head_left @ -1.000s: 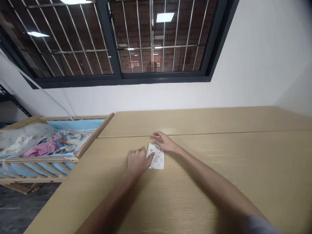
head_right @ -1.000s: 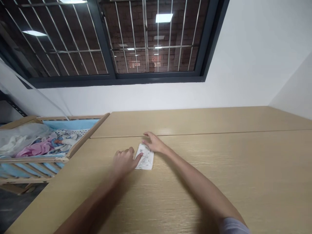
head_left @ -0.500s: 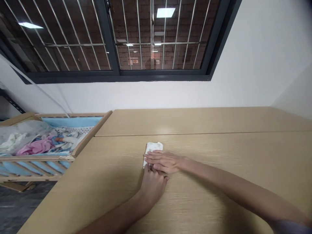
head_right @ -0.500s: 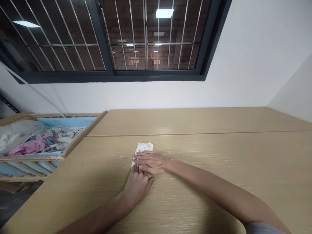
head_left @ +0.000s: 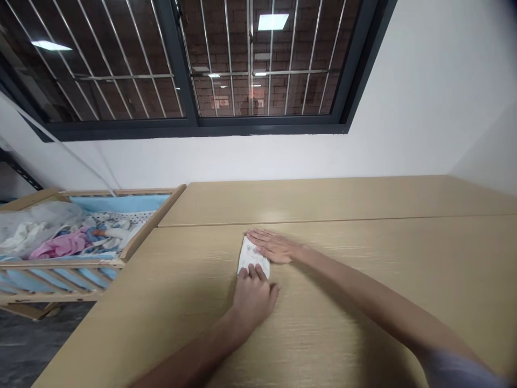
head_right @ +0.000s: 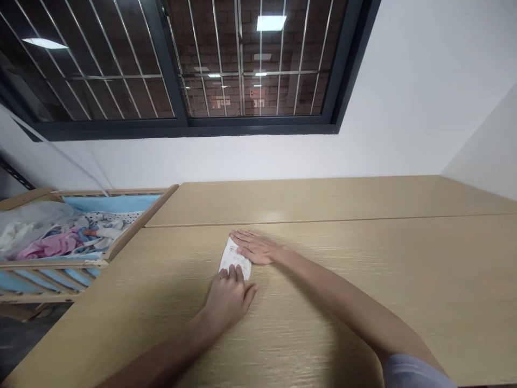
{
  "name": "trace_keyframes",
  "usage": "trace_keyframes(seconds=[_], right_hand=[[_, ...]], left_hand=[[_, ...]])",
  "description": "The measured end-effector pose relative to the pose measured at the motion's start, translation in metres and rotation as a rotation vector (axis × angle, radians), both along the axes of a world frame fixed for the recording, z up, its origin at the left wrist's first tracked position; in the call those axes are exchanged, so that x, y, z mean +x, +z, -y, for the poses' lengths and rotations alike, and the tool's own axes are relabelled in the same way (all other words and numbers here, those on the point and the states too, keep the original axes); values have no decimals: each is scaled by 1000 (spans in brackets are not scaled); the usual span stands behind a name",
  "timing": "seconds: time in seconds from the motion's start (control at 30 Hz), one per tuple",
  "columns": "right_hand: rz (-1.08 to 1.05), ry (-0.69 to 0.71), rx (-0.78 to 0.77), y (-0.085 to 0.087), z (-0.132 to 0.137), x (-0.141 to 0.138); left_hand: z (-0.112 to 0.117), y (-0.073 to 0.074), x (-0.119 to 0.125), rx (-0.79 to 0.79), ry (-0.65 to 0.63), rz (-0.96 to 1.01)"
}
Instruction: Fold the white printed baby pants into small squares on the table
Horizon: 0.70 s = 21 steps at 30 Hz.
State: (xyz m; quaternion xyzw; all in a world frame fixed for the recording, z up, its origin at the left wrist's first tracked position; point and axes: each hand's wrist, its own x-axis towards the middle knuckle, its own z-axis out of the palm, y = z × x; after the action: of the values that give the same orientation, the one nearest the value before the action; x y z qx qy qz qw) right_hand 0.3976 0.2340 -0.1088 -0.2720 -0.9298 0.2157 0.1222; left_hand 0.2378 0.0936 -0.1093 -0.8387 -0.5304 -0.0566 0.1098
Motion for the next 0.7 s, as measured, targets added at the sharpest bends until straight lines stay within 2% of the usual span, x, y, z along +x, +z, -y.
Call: trace_keyframes(seconds=[0.13,0.2,0.27,0.37,0.47,0.57,0.63,0.7], right_hand=[[-125,-244,63,3,1,3],[-184,-355,97,1,1,4],[-203,-394,76,-3,2,3],[-237,-389,2,-12,5,-1],[-324,-438,-27,-20,12,-9],[-425,-525,-13,-17,27,-20],[-501,-572,-48,-8,44,-30],[-597,-579,-207,9,69,-41]], left_hand=[[-28,25,-26,-74,185,127],[-43,26,-41,-85,289,128],[-55,20,-53,-132,340,137],[-65,8,-60,-221,288,170],[-71,8,-60,-301,171,222],[-72,27,-62,-387,45,279],[-66,51,-67,-422,-25,312],[-48,78,-78,-427,-61,349]])
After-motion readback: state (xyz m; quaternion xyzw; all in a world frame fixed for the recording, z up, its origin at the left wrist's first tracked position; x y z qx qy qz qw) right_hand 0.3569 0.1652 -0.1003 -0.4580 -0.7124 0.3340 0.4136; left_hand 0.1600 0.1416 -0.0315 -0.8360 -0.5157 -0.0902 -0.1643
